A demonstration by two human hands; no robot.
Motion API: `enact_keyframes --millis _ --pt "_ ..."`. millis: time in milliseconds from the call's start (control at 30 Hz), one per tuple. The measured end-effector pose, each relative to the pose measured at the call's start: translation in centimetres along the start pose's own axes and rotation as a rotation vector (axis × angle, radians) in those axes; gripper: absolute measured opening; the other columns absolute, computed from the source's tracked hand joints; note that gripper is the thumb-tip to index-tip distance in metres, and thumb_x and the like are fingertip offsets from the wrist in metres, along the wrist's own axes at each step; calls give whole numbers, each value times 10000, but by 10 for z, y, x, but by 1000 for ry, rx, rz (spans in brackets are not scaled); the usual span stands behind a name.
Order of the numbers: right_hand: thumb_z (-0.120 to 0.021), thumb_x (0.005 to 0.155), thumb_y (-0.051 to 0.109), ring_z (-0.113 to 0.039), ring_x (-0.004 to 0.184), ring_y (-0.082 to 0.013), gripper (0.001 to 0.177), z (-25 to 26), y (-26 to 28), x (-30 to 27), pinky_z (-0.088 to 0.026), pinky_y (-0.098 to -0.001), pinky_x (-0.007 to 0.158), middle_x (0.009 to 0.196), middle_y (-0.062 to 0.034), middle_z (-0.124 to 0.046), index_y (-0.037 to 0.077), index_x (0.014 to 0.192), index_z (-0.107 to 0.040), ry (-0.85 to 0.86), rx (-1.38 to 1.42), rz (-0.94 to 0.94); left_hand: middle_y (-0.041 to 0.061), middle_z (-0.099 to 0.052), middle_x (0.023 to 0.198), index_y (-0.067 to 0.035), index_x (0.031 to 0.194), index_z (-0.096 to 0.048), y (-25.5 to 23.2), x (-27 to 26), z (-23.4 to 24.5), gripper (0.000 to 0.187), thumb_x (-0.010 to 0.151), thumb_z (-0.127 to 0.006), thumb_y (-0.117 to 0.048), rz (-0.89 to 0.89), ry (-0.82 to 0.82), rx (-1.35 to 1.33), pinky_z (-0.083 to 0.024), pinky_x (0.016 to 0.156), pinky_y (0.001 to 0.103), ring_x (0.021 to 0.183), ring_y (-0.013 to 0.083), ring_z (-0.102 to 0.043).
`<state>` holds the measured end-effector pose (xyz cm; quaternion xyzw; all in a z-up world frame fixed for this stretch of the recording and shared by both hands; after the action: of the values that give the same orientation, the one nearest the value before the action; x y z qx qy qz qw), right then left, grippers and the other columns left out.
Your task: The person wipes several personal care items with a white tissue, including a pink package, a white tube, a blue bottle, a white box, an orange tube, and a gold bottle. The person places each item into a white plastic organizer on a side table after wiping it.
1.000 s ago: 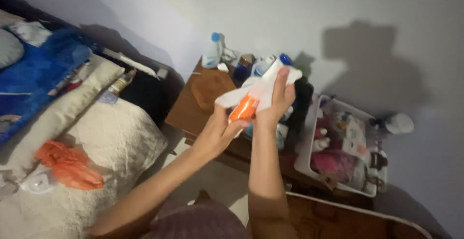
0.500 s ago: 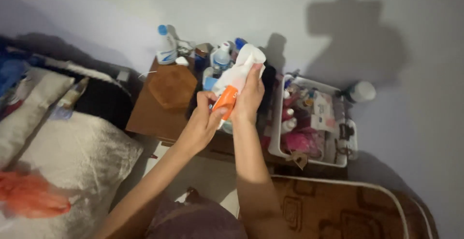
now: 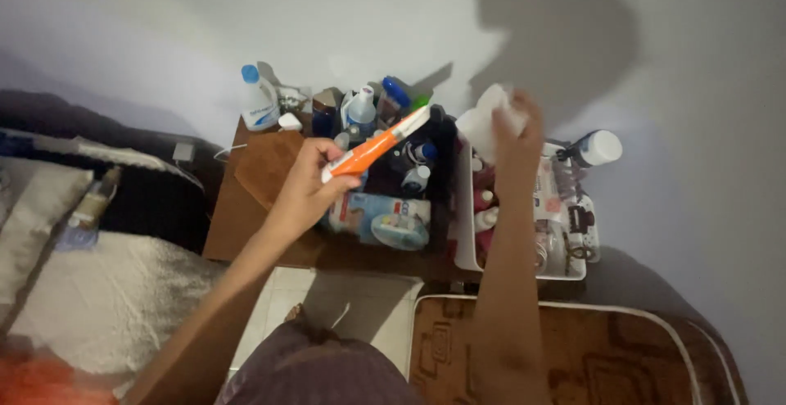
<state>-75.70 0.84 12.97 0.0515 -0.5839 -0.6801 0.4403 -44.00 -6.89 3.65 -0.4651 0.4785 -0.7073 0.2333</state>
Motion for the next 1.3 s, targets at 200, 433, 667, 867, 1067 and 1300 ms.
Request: enact_keyframes --millis 200,433,667,867,1067,1300 --pt "-322 1069 245 -496 1358 -197 456 -32 26 -28 -315 -299 1160 1410 -115 -595 22 1356 -597 467 105 53 175 -482 1225 -44 1242 -516 21 29 -34 531 844 -849 -154 -264 68 173 -446 1014 429 1142 378 -507" --pt "-686 924 328 -636 1031 -276 547 -19 -43 11 -513 -367 886 1279 -82 -657 64 1381 -539 279 -126 -136 235 -444 1403 -67 1277 -557 58 50 -81 522 805 -779 -67 -197 136 165 -414 1099 454 1333 446 -468" --pt "-735 901 337 -661 1037 -433 454 -20 -152 44 -513 -486 860 1127 -243 -705 66 1257 -659 322 -525 53 158 -585 1326 -88 1134 -657 65 43 -94 297 860 -771 -103 140 75 279 -489 999 431 1230 379 -575" --pt "-734 899 343 -668 909 -463 365 -37 -174 67 -526 -554 764 956 -219 -721 191 1228 -697 380 -714 115 147 -651 1234 -70 1125 -646 71 29 -111 298 857 -771 -107 150 -12 343 -523 920 419 1144 379 -628" --pt "-735 887 286 -681 822 -448 258 -56 -177 76 -531 -554 702 901 -190 -727 215 1135 -732 360 -706 212 144 -676 1153 -73 1133 -663 63 29 -122 305 850 -769 -113 324 -71 348 -532 848 410 980 371 -661" --pt "-742 843 293 -686 867 -435 288 -62 -233 75 -535 -543 697 939 -170 -730 176 1104 -713 344 -627 288 157 -690 1128 -67 1153 -665 69 54 -150 309 865 -762 -121 227 -39 306 -521 869 400 1007 365 -661"
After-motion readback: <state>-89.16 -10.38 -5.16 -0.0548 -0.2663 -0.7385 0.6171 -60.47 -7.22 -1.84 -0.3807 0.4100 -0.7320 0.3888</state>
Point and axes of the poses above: each hand's wrist, its own x-axis towards the middle knuckle, its own z-axis out of the back of the hand, y = z × x, the point moved 2 cm from there along x, towards the middle knuckle
